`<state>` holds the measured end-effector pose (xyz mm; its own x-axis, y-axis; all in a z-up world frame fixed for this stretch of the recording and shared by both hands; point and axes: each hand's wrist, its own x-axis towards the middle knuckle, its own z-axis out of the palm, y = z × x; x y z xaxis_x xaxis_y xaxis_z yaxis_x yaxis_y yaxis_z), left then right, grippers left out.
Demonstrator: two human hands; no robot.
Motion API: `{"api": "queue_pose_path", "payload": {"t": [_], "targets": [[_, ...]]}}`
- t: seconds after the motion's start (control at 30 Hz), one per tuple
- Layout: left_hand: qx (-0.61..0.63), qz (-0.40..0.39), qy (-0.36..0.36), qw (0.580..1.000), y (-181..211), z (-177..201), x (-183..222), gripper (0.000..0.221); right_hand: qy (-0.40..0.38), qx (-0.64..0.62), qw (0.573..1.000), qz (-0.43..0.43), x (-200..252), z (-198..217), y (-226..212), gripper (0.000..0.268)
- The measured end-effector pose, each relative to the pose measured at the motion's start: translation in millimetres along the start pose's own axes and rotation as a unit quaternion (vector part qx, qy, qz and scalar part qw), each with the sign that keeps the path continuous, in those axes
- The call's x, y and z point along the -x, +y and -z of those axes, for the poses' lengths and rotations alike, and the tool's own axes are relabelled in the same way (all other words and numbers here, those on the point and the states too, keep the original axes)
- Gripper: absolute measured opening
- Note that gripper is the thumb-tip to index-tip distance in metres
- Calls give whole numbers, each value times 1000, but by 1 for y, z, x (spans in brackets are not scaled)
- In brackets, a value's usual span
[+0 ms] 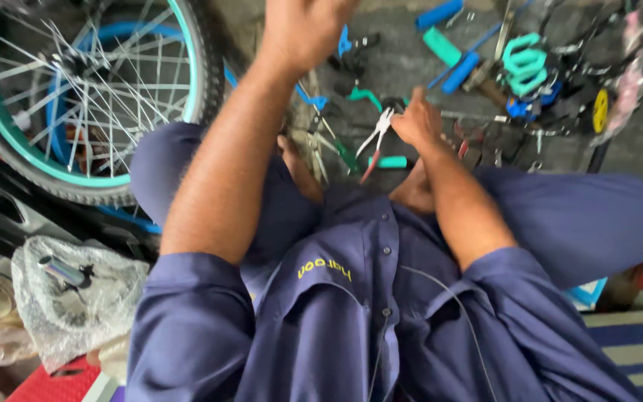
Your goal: The person assembles and repairs bicycle handlebar and brake components using pliers and a screwdriver while sitting on the floor.
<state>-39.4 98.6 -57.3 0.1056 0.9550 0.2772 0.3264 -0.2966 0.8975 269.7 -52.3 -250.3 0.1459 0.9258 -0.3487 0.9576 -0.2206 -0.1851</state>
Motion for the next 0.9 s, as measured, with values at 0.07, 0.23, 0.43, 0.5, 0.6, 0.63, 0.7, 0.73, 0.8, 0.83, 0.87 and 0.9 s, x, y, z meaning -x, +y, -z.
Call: {"api": "queue_pose_path", "payload": {"t": [0.07, 0.23, 0.43, 0.5, 0.6, 0.63, 0.7, 0.73, 0.8, 0.83, 0.87, 0.9], "targets": [[72, 19, -31, 997, 40, 7, -12, 32, 40, -43, 998, -23, -7, 26, -12, 60], [133, 3, -85, 987, 105, 19, -22, 38, -118, -720, 682, -49, 19, 175, -62, 37], [75, -82, -93, 989, 129, 11, -18, 40, -13, -771, 611, 178, 79, 315, -121, 23], [124, -59, -119, 983, 132, 9, -11, 30, -20, -790, 577, 205, 88, 330, -132, 21], [64, -45, -126, 989, 134, 4, -2, 47, -26, -867, 480, 135, 96, 333, -140, 29], [64, -45, -126, 989, 134, 2, 0, 47, -14, -857, 489, 161, 98, 331, -141, 24], [62, -66, -141, 986, 135, 1, 2, 45, 0, -847, 498, 187, 102, 328, -141, 20], [62, -67, -142, 986, 138, 2, 4, 45, 28, -824, 530, 199, 104, 326, -143, 19], [89, -64, -148, 983, 142, 3, 7, 36, 58, -799, 561, 210, 107, 327, -143, 25], [89, -64, -150, 983, 144, 3, 7, 36, 59, -797, 559, 223, 107, 327, -142, 30], [100, -71, -153, 981, 146, 3, 8, 34, 60, -794, 556, 237, 107, 328, -141, 34], [112, -77, -157, 978, 146, 3, 8, 33, 61, -795, 556, 236, 107, 328, -140, 34]]}}
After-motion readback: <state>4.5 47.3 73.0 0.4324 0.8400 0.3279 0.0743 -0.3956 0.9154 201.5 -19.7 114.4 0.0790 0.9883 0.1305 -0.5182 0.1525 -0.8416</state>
